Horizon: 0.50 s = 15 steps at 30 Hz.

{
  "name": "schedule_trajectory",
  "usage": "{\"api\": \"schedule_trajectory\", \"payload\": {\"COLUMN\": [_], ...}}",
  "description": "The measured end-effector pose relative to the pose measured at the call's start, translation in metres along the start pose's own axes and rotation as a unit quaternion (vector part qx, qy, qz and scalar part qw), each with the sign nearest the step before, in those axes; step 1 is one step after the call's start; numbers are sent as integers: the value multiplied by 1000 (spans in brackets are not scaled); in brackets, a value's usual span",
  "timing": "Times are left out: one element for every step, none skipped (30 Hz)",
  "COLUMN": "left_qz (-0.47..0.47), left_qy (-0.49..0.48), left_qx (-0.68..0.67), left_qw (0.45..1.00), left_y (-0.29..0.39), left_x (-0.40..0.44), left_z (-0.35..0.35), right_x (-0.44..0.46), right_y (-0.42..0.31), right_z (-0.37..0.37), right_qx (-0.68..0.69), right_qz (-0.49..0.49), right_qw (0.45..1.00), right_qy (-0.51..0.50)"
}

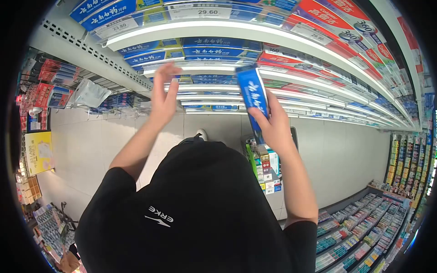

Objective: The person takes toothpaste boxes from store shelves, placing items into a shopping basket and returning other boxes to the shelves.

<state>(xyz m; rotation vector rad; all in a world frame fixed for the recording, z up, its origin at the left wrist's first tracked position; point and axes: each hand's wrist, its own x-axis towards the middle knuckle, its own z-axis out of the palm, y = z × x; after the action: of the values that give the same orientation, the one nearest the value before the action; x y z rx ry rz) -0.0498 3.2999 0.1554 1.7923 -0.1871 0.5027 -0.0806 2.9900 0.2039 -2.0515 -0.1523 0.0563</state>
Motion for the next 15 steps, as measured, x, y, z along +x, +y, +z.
{"api": "schedule_trajectory", "payload": {"left_qz": [119, 234, 275, 294, 312, 329, 338, 335, 331, 328, 311, 300, 290, 280, 284], "left_qy": [-6, -14, -12, -9, -6, -2, 3, 7, 11, 15, 24, 20, 16, 16, 18], "left_qx": [140, 275, 328, 347, 366, 385, 408, 421, 435, 449, 470, 471, 472, 473, 480], "left_qw": [983, 932, 904, 891, 877, 862, 848, 843, 837, 831, 826, 829, 832, 835, 830], "left_y": [2, 3, 4, 1, -2, -6, -8, -14, -21, -25, -28, -27, -23, -21, -24], "left_x": [15, 29, 41, 51, 59, 67, 73, 78, 82, 85, 87, 88, 90, 93, 96], "left_z": [-19, -34, -43, -50, -55, -59, -63, -67, -70, -72, -73, -74, -75, -76, -76], "right_x": [15, 29, 42, 56, 67, 77, 86, 94, 100, 106, 111, 117, 121, 123, 124], "right_y": [-17, -37, -49, -58, -62, -63, -63, -63, -64, -63, -61, -60, -60, -59, -58], "right_z": [2, 4, 9, 14, 21, 29, 36, 42, 45, 48, 50, 50, 50, 49, 49], "right_qx": [-123, -242, -313, -382, -448, -451, -453, -454, -464, -465, -466, -467, -461, -466, -472], "right_qz": [-92, -182, -217, -252, -286, -315, -343, -372, -379, -384, -389, -396, -398, -397, -397], "right_qw": [988, 953, 925, 889, 847, 835, 821, 807, 798, 794, 790, 784, 787, 784, 781], "right_qy": [6, 10, 6, 2, -3, 20, 41, 62, 68, 76, 86, 97, 102, 104, 103]}}
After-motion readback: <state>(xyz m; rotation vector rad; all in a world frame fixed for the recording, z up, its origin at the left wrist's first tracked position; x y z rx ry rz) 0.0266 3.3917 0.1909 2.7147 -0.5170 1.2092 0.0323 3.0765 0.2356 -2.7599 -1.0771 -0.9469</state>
